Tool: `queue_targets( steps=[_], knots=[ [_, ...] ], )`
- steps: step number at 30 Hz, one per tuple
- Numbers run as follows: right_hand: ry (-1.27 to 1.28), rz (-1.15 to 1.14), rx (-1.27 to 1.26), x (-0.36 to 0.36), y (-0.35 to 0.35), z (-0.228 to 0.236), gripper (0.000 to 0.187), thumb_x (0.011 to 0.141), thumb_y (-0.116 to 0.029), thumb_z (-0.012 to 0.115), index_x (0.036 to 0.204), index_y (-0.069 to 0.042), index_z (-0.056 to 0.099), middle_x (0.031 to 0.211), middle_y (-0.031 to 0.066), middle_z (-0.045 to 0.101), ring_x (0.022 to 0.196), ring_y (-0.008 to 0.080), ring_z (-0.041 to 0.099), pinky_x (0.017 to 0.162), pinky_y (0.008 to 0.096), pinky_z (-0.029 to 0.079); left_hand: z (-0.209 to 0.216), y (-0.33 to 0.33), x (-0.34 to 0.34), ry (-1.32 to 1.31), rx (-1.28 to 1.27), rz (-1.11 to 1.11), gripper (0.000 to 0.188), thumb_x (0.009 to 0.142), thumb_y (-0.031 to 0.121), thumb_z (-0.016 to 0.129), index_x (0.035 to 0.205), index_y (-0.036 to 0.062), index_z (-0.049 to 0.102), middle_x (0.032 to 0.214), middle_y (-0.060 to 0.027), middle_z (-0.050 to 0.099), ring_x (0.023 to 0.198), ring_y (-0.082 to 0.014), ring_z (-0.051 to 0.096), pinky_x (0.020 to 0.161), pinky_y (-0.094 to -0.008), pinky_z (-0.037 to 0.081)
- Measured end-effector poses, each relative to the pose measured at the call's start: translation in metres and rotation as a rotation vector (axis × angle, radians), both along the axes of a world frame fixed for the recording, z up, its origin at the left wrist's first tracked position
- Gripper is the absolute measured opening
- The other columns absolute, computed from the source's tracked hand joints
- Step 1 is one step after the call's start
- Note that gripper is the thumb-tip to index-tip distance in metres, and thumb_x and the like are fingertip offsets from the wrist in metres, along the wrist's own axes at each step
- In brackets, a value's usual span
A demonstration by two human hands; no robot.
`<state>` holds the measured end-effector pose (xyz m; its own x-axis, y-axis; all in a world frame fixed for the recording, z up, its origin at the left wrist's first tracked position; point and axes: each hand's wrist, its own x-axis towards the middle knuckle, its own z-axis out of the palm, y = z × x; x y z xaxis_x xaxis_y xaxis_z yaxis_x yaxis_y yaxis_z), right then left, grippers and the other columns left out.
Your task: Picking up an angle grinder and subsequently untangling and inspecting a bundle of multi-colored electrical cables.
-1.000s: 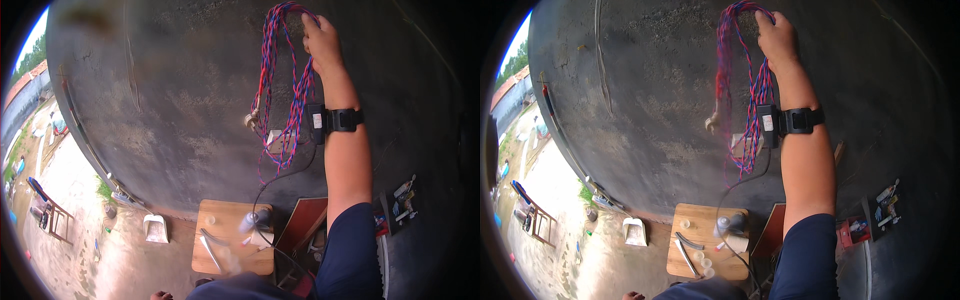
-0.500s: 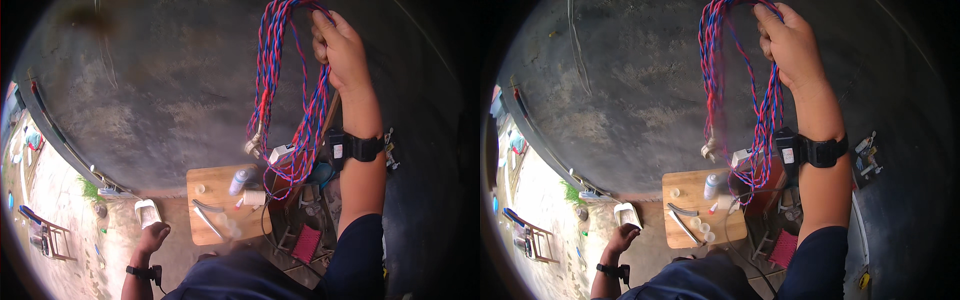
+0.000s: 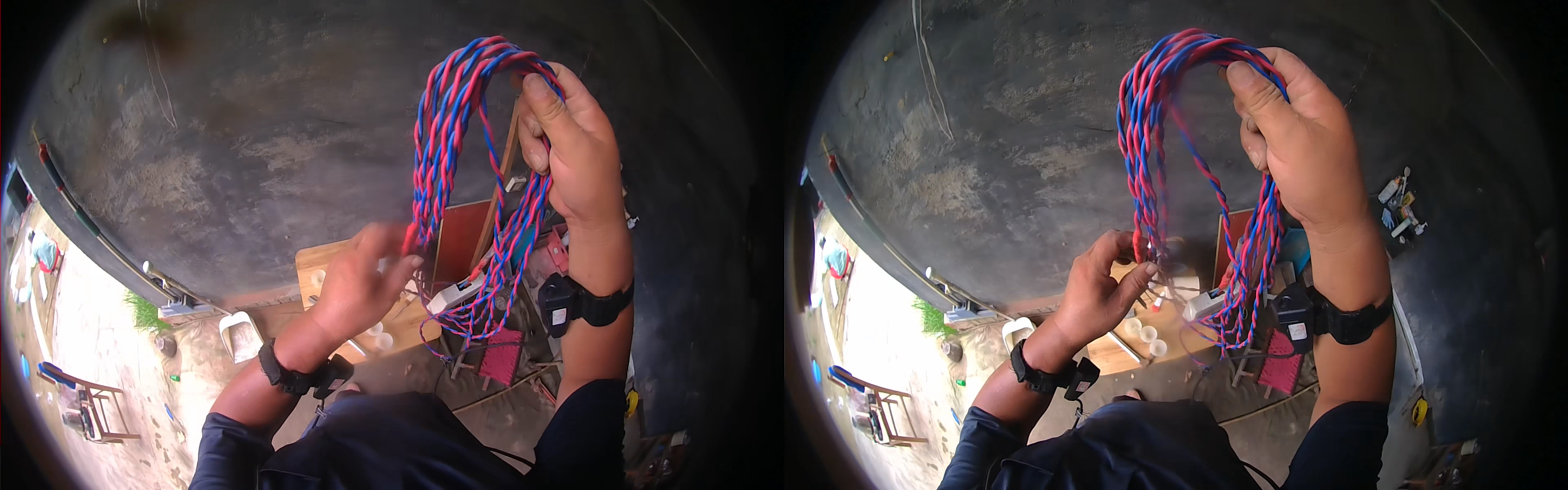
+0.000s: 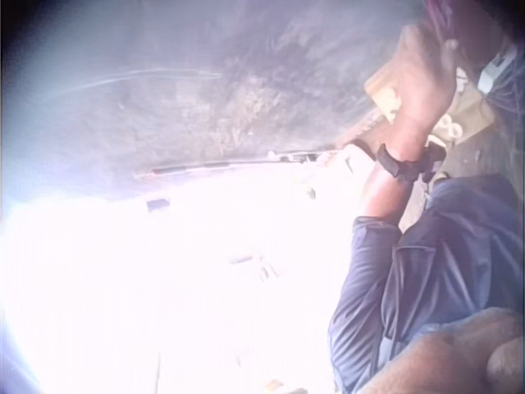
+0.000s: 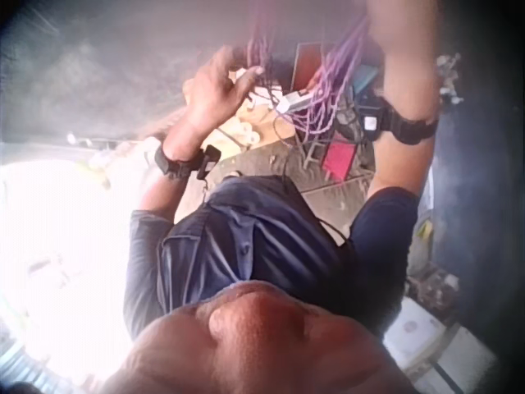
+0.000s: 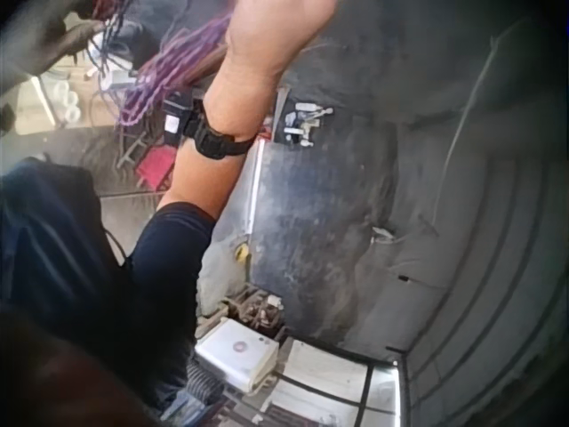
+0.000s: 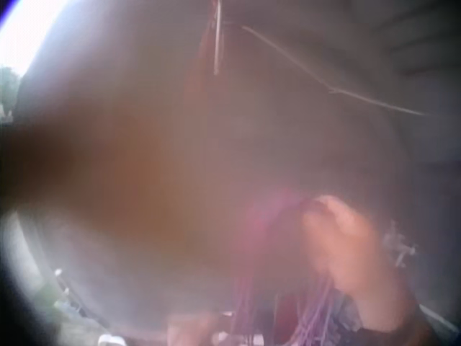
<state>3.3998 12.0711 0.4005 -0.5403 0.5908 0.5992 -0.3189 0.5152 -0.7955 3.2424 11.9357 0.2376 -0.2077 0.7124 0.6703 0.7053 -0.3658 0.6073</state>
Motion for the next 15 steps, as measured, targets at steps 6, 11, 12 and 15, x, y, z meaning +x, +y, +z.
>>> queue_targets(
  steps=[6, 11, 12, 15],
  knots=[
    [-0.006, -0.035, -0.03, 0.054, -0.003, -0.019, 0.024, 0.097, -0.028, 0.061, 0.103, -0.005, 0.059, 0.072, -0.0032, 0.048, 0.054, 0.0032, 0.04, 0.047, 0.019, 0.032, 0.002, -0.038, 0.014, -0.082, -0.1, 0.03, 0.012, 0.094, 0.012, 0.061, 0.098, 0.0002, 0.061, 0.088, -0.0084, 0.062, 0.083, -0.0192, 0.062, 0.076, -0.0306, 0.048],
    [-0.051, 0.035, -0.117, 0.1, 0.0, -0.046, 0.02, 0.098, -0.024, 0.06, 0.105, -0.005, 0.058, 0.07, -0.0046, 0.046, 0.054, 0.0021, 0.039, 0.046, 0.0176, 0.031, 0.01, -0.063, 0.022, -0.105, 0.011, 0.231, 0.009, 0.094, 0.009, 0.061, 0.095, -0.0001, 0.061, 0.089, -0.0092, 0.062, 0.08, -0.0194, 0.06, 0.074, -0.0284, 0.047],
    [-0.071, 0.064, -0.126, 0.107, -0.001, -0.052, 0.02, 0.098, -0.023, 0.06, 0.105, -0.005, 0.059, 0.069, -0.0051, 0.046, 0.053, 0.0018, 0.038, 0.046, 0.0174, 0.03, 0.012, -0.066, 0.023, -0.113, 0.021, 0.283, 0.009, 0.094, 0.009, 0.06, 0.095, -0.0003, 0.062, 0.088, -0.0089, 0.062, 0.081, -0.0186, 0.059, 0.074, -0.0278, 0.047],
    [-0.128, 0.153, -0.18, 0.119, -0.007, -0.066, 0.018, 0.097, -0.022, 0.06, 0.106, -0.006, 0.059, 0.068, -0.0066, 0.046, 0.054, -0.0001, 0.037, 0.046, 0.0172, 0.028, 0.02, -0.074, 0.022, -0.038, 0.125, 0.428, 0.009, 0.095, 0.008, 0.059, 0.096, -0.0007, 0.062, 0.084, -0.008, 0.059, 0.076, -0.0164, 0.056, 0.071, -0.0261, 0.044]
  ],
)
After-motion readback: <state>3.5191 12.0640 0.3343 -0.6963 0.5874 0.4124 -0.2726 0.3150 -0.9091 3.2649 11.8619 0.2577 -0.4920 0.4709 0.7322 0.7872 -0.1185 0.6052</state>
